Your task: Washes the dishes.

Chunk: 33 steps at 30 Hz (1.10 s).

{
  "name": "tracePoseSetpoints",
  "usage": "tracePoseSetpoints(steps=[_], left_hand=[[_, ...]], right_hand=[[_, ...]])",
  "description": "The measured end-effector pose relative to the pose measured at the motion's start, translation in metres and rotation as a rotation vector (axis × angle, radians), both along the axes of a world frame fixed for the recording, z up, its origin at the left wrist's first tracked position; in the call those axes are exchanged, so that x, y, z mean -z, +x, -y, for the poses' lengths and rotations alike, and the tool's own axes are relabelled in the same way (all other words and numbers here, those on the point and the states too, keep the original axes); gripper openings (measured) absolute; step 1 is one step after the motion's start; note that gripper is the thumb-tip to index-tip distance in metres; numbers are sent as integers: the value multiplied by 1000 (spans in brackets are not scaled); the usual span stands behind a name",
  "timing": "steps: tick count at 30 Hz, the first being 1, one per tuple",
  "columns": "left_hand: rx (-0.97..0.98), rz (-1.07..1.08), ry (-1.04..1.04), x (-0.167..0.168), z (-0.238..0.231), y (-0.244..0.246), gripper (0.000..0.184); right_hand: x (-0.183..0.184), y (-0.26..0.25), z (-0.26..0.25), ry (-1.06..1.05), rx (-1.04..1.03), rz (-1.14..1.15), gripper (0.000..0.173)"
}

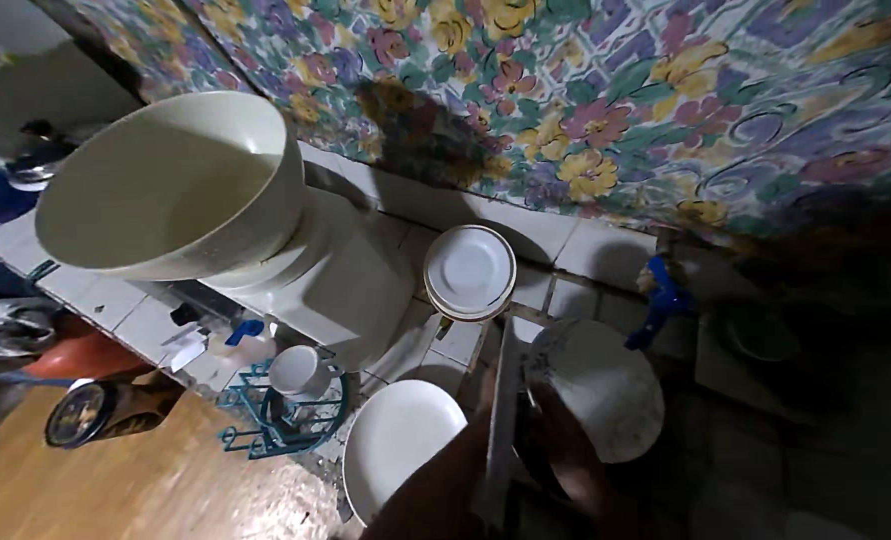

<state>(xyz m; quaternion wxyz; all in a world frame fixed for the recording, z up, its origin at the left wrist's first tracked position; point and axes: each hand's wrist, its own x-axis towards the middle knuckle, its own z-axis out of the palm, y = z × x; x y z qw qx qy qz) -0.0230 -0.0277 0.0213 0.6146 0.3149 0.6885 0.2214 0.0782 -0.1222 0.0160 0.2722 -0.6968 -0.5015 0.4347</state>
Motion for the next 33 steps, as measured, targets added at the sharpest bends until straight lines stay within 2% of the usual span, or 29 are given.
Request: tracePoseSetpoints(steps=[1,2,3,6,9,11,13,15,16,17,19,21,23,25,28,30,33], left_hand=[[188,-91,208,38,-6,-34,45],[302,-175,319,56,-14,-62,49],[399,-288,357,58,-22,-88,50],[670,-611,232,52,-41,-157,52],[827,-797,64,46,-42,-201,58],[796,-824,33,45,-36,-213,60],[715,-791,55,46,-27,-204,60],[639,-728,71,44,-20,-174,57],[613,-674,106,44,-18,-158,56],[593,-603,164,45,-16,-146,53],[607,-513,286,53,-13,-143,46],[673,-646,340,61,-7,-171,40],[711,-826,229,65,-3,-212,44],[729,-885,108,73,4,-248,52],[691,-710,68,79,9,-274,49],[638,-513,66,71,5,-278,47],[573,-378,97,57,-2,-272,46]], right_hand=[[20,14,13,81,21,168,60],[36,33,26,181,93,305,62],[43,55,37,177,185,390,65],[43,111,56,-150,540,404,72],[43,137,65,-386,642,412,69],[39,119,63,-339,583,250,55],[27,77,51,-307,396,-22,44],[18,26,37,-286,305,-389,46],[16,4,30,-247,328,-497,47],[12,-8,25,-188,350,-510,49],[3,-13,14,-50,440,-316,38],[-10,4,12,-4,469,-114,35],[-24,31,16,-27,470,2,41],[-26,52,23,-21,509,48,44],[-26,63,30,-49,522,72,47],[-29,62,28,-61,508,135,44],[-40,69,36,-75,505,181,42]])
